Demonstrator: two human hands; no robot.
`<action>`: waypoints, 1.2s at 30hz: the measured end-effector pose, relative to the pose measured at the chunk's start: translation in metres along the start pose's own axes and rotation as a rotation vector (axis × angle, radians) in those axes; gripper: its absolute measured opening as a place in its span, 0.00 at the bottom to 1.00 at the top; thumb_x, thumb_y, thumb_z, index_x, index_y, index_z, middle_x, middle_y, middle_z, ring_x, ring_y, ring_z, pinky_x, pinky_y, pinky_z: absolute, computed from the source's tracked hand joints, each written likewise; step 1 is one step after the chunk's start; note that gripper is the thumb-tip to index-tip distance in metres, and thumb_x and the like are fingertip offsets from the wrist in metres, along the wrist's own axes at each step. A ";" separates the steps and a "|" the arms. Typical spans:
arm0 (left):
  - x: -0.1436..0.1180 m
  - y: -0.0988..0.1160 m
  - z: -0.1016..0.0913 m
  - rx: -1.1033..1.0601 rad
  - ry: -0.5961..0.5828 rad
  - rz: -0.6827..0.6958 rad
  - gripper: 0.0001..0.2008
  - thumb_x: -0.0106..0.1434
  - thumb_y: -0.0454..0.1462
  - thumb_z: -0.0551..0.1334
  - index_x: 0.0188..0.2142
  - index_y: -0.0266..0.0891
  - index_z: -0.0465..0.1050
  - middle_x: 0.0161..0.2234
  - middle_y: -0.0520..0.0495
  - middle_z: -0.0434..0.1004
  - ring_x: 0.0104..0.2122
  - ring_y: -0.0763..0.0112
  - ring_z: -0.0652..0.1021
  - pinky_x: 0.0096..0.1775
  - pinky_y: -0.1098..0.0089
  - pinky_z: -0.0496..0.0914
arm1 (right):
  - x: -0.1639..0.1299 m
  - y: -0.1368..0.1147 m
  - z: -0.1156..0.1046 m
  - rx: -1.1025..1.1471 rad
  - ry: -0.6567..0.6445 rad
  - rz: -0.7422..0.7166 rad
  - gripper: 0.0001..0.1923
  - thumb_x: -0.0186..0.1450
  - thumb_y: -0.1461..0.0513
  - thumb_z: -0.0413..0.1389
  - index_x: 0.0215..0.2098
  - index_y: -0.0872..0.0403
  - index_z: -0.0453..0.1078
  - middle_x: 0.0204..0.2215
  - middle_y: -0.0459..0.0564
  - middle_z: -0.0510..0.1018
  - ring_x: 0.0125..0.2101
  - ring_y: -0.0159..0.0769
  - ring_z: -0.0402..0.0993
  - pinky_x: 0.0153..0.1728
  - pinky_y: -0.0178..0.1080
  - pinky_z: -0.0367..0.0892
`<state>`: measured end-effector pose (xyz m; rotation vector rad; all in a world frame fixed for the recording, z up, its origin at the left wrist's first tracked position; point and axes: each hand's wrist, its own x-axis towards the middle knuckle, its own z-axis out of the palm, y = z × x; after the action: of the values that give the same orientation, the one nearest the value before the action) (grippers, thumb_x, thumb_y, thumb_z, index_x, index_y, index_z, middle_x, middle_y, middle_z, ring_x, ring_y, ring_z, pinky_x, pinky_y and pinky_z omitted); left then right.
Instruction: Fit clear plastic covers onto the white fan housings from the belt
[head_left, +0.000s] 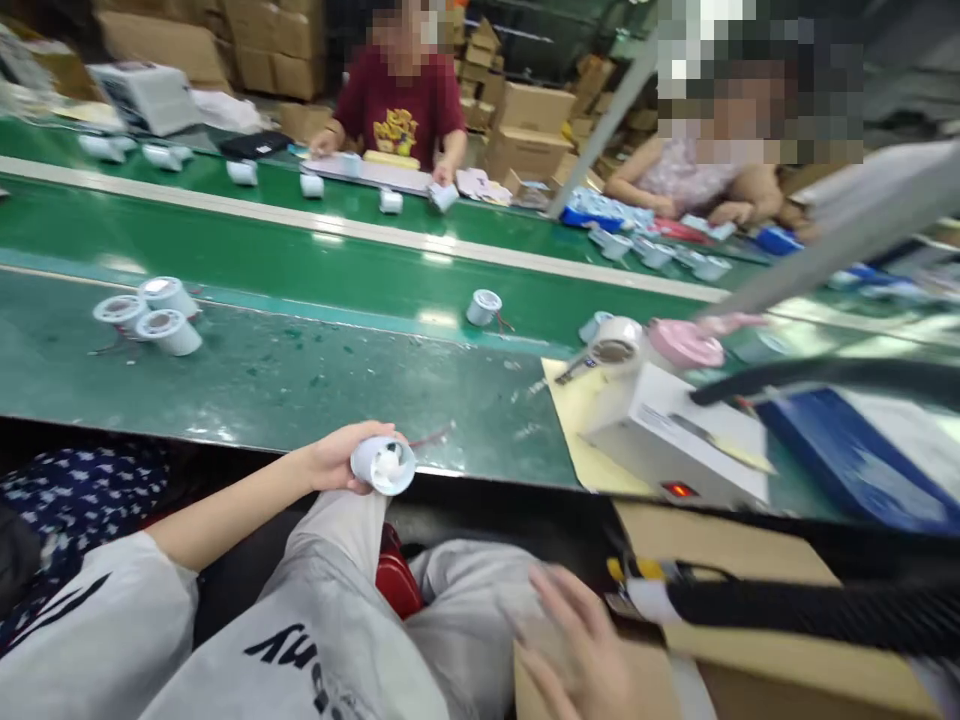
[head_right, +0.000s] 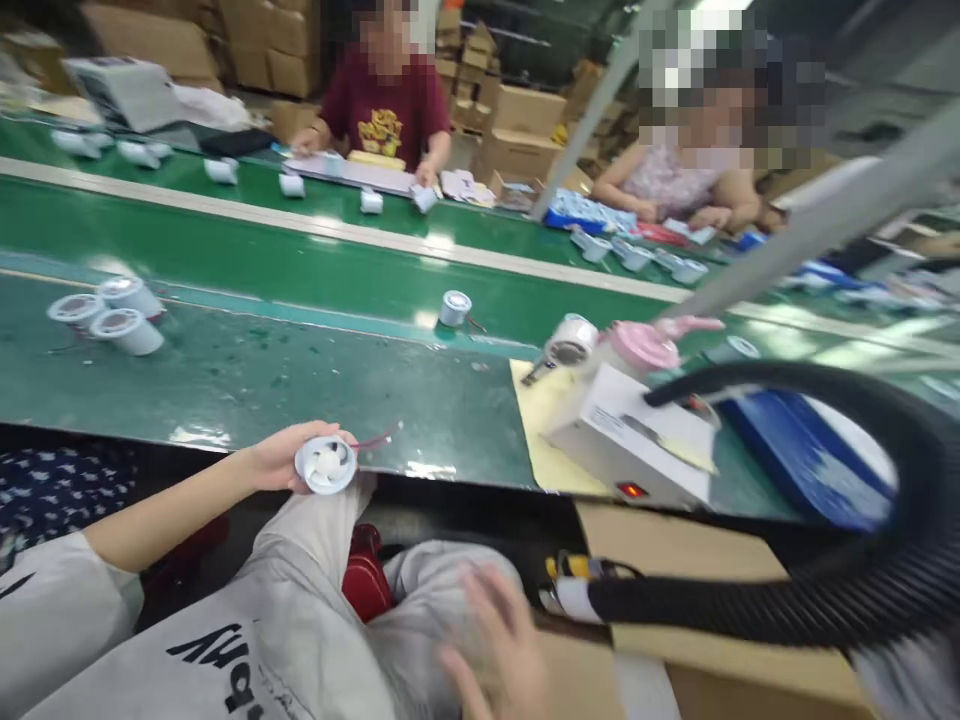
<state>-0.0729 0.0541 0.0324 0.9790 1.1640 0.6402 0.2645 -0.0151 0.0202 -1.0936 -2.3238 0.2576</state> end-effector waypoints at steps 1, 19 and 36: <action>0.008 0.000 0.012 0.019 -0.097 -0.019 0.28 0.57 0.59 0.56 0.38 0.36 0.71 0.26 0.48 0.71 0.18 0.74 0.65 0.15 0.74 0.56 | 0.003 -0.006 0.009 -0.041 0.022 -0.019 0.18 0.75 0.56 0.53 0.62 0.47 0.69 0.55 0.56 0.73 0.50 0.45 0.77 0.45 0.44 0.78; 0.024 -0.029 0.053 0.580 -0.213 0.568 0.31 0.50 0.50 0.77 0.53 0.45 0.79 0.51 0.40 0.74 0.52 0.54 0.76 0.56 0.53 0.70 | 0.042 -0.022 0.039 0.720 0.077 0.504 0.12 0.67 0.59 0.61 0.26 0.51 0.74 0.41 0.53 0.78 0.42 0.44 0.81 0.40 0.42 0.76; 0.011 -0.030 0.060 0.094 -0.401 0.244 0.40 0.53 0.42 0.77 0.63 0.44 0.68 0.55 0.39 0.77 0.44 0.64 0.80 0.42 0.66 0.76 | 0.021 -0.012 0.027 0.683 0.002 0.313 0.16 0.63 0.57 0.69 0.50 0.47 0.78 0.54 0.55 0.81 0.57 0.51 0.76 0.58 0.53 0.74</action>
<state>-0.0147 0.0323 0.0059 1.2753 0.7320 0.5512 0.2309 -0.0052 0.0112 -1.0700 -1.8141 1.0725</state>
